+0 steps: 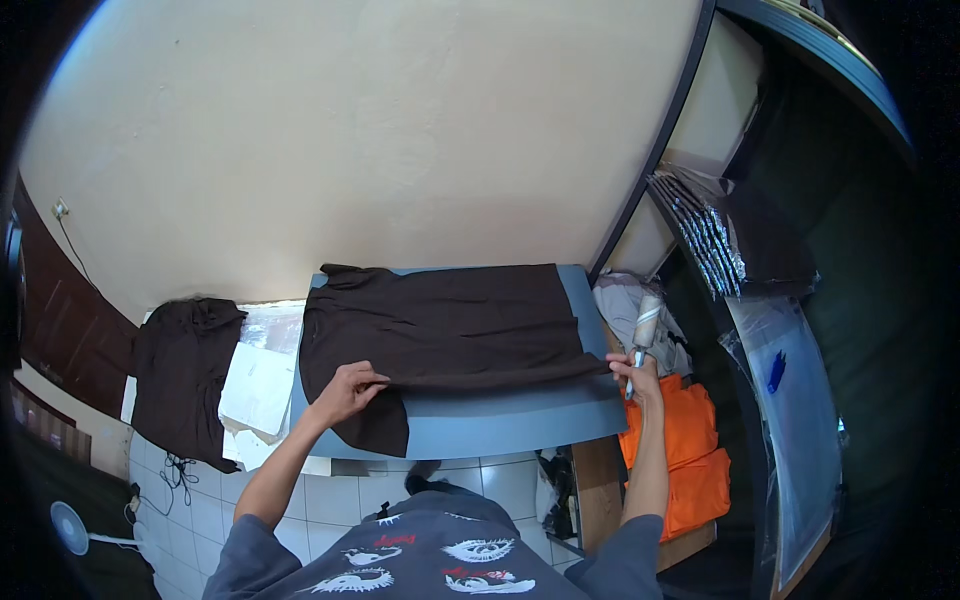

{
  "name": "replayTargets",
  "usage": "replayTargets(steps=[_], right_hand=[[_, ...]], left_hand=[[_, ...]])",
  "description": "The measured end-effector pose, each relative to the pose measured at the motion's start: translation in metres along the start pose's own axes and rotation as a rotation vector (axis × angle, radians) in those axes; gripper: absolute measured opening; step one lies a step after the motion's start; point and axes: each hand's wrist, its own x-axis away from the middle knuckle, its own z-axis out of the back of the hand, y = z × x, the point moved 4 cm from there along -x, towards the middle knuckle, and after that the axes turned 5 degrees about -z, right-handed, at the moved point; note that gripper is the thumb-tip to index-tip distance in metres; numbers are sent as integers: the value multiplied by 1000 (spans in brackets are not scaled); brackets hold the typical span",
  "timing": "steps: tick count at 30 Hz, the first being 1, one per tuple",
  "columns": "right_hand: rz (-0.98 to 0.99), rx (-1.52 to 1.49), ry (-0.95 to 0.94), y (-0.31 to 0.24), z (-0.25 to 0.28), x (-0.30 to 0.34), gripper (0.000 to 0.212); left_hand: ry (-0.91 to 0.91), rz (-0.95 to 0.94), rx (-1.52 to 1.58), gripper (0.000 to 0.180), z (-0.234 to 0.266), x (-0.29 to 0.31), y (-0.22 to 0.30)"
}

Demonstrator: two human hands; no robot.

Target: Cleaning a garment with a lint roller and aligning a design film on it for printing.

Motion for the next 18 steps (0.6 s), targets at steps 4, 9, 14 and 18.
replayTargets(steps=[4, 9, 14, 18], right_hand=[[80, -11, -48, 11, 9, 3, 39], [-18, 269, -137, 57, 31, 14, 45], [-62, 418, -78, 97, 32, 20, 45], [-59, 452, -78, 96, 29, 27, 44]], left_hand=[[4, -25, -18, 8, -6, 19, 2], [-172, -198, -103, 14, -25, 30, 2], [-470, -81, -164, 21, -66, 44, -18], [-556, -129, -277, 21, -77, 53, -19]])
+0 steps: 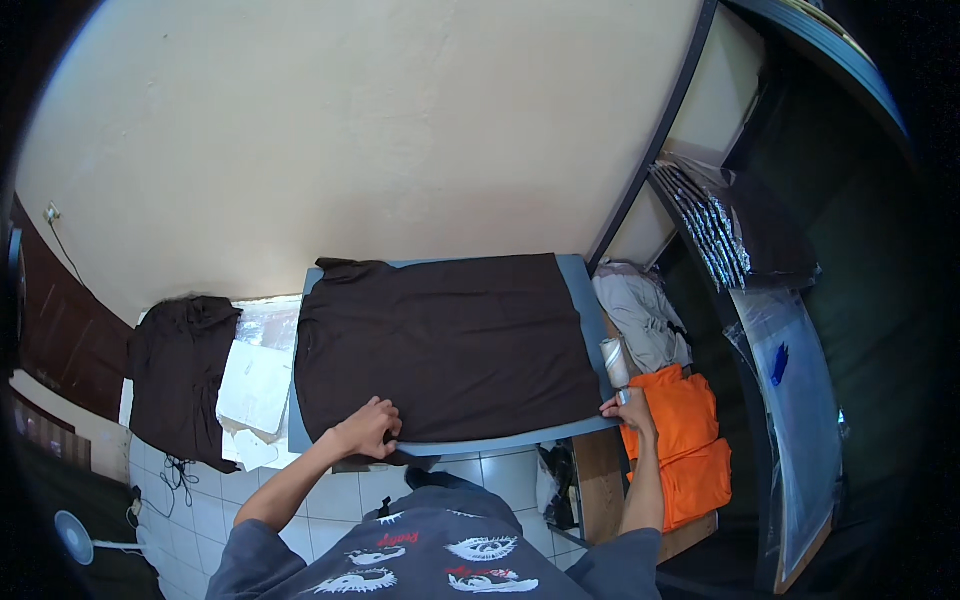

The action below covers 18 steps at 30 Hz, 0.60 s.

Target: Cleaning a garment with a lint roller and aligning a design film on it for printing.

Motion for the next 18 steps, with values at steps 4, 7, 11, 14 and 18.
replayTargets(steps=[4, 7, 11, 14, 18], right_hand=[[-4, 14, -26, -3, -2, 5, 42], [-17, 5, -25, 6, 2, 8, 40], [0, 105, -58, -4, -2, 7, 38], [-50, 118, -46, -11, -5, 8, 37], [-1, 26, -56, 3, 0, 10, 25]], left_hand=[[-34, -4, -83, 23, -2, 5, 9], [-37, -34, -126, 33, 8, 4, 22], [73, 108, 63, 40, 6, -18, 12], [318, 139, 89, 28, 0, -59, 19], [342, -29, -38, 52, -43, -95, 27]])
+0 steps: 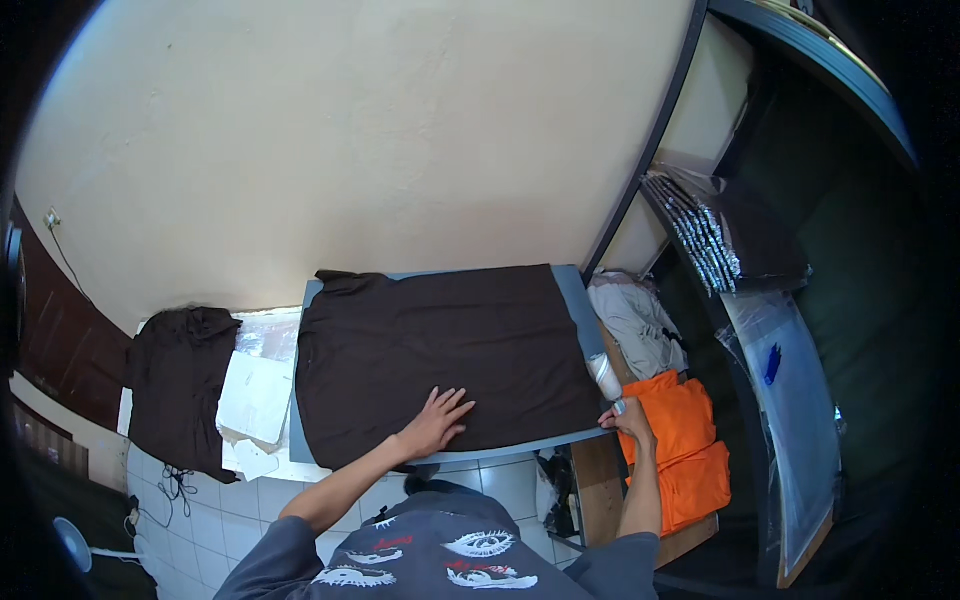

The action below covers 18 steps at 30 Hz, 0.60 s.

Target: Cleaning a garment with a lint roller and aligning a design film on it for printing.

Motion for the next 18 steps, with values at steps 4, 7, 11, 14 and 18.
replayTargets(steps=[4, 7, 11, 14, 18], right_hand=[[-17, 56, 7, 1, 6, 3, 23], [-37, 215, 28, -5, 6, 9, 23], [-37, 188, 6, 5, 14, 3, 20], [-100, 191, -37, -4, 9, 1, 17], [330, 629, 601, -53, -34, 3, 39]], left_hand=[[-140, -26, -193, 74, -7, 8, 2], [-137, -33, -269, 78, -2, 13, 3], [-120, -32, -303, 78, -2, 10, 7], [-117, -25, -303, 78, -2, 10, 9], [-123, -28, -288, 79, -2, 9, 8]])
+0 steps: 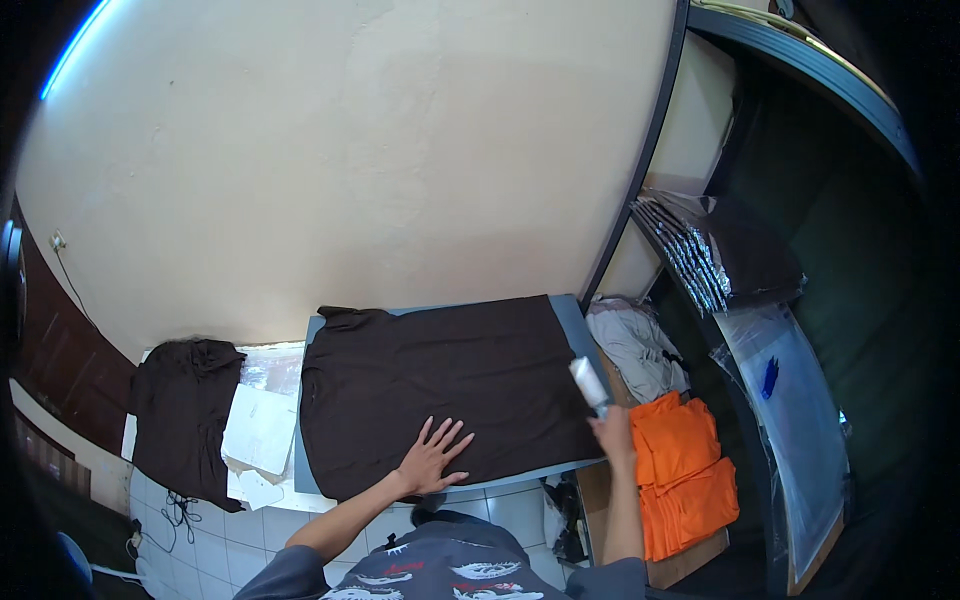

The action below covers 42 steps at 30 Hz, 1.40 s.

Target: Cleaning a garment with a lint roller and aligning a design film on it for printing.

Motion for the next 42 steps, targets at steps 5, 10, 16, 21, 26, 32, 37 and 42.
replayTargets(steps=[5, 10, 16, 21, 26, 32, 37, 42], right_hand=[[-9, -200, -85, -50, -53, 9, 47], [34, -102, -265, -23, -78, 12, 67], [107, -73, -217, -29, -95, -22, 61], [148, -63, -214, -33, -107, -57, 58], [164, 160, -27, -39, -99, -51, 56], [-109, -63, -110, -158, -65, 31, 41], [-54, -118, -333, -201, -86, 129, 41], [-15, 67, -378, -188, -92, 148, 33]], left_hand=[[98, 57, 145, 93, -5, 4, -9], [-5, 106, -58, 110, 6, 1, -16], [47, 142, -54, 118, 8, -12, -39], [69, 176, -68, 123, 3, -28, -63], [81, 173, -66, 124, -4, -35, -65], [90, 191, -84, 126, -3, -25, -69], [95, 170, -57, 125, -3, -29, -65], [76, 152, -53, 126, -1, -27, -67]])
